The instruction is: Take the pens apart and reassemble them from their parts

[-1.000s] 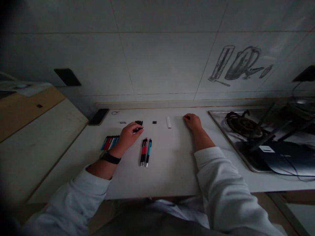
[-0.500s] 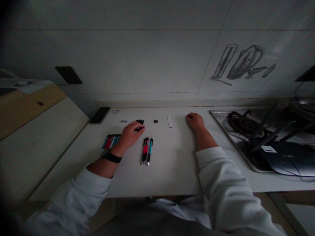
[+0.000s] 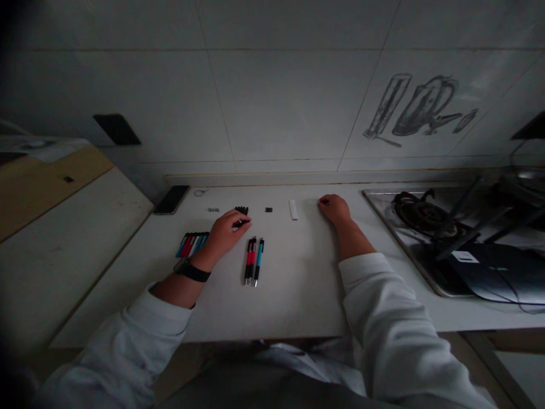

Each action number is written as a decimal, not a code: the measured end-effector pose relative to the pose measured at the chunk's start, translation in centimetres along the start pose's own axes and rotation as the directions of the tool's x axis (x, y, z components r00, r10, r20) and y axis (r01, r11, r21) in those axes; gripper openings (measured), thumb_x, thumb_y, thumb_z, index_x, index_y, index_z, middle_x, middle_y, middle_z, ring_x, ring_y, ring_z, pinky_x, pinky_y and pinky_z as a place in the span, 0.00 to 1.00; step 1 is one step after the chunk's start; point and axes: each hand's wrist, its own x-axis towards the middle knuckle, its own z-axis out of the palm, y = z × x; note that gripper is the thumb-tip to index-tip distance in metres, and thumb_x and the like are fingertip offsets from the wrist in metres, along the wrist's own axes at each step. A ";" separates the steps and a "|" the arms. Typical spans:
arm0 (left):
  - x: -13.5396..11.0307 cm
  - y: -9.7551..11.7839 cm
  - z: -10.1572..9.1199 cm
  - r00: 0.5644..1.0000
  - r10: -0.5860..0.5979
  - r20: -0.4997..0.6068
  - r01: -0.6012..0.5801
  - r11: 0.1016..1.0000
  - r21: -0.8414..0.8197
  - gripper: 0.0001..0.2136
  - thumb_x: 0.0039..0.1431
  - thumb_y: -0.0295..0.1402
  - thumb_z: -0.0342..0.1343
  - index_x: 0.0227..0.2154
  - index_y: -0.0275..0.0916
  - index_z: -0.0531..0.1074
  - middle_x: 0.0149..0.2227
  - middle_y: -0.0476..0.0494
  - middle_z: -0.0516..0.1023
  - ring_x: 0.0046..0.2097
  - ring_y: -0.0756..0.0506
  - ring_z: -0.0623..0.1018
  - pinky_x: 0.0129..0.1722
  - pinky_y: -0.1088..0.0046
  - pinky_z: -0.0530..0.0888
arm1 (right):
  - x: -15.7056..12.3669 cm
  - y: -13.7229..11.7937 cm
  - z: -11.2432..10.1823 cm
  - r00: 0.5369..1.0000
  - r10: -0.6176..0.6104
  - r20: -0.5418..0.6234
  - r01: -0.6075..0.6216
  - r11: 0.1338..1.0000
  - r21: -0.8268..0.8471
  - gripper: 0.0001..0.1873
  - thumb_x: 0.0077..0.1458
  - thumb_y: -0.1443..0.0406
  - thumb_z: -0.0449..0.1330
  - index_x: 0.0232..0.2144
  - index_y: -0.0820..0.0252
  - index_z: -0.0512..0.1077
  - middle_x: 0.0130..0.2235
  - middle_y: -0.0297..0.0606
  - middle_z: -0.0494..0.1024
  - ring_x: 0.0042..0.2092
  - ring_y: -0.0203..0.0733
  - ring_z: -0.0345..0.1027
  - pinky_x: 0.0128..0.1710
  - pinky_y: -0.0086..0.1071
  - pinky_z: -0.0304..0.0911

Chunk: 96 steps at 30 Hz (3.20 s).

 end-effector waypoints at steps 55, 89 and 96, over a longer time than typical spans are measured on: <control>-0.3 1.2 0.3 0.990 -0.097 0.101 0.100 0.995 -0.029 0.16 0.75 0.41 0.45 0.31 0.40 0.67 0.29 0.48 0.73 0.31 0.47 0.71 0.33 0.71 0.64 | -10.3 -18.2 1.8 0.943 -0.275 0.188 0.007 0.579 0.815 0.26 0.64 0.45 0.53 0.26 0.56 0.72 0.26 0.33 0.69 0.31 0.40 0.63 0.34 0.34 0.58; -0.4 1.0 1.1 0.985 -0.147 0.086 0.145 0.989 0.026 0.15 0.74 0.39 0.44 0.31 0.41 0.65 0.29 0.48 0.72 0.31 0.46 0.70 0.33 0.70 0.63 | -10.9 -18.3 1.2 0.925 -0.342 0.165 0.153 0.734 0.661 0.22 0.69 0.51 0.49 0.31 0.57 0.72 0.29 0.35 0.75 0.33 0.40 0.69 0.37 0.34 0.61; -0.5 1.0 1.1 0.984 -0.153 0.093 0.149 0.987 0.053 0.15 0.74 0.39 0.44 0.30 0.42 0.65 0.28 0.48 0.72 0.31 0.46 0.70 0.33 0.69 0.64 | -10.8 -18.1 1.7 0.922 -0.353 0.161 0.163 0.728 0.666 0.16 0.67 0.52 0.53 0.40 0.56 0.73 0.32 0.33 0.76 0.33 0.40 0.68 0.37 0.34 0.60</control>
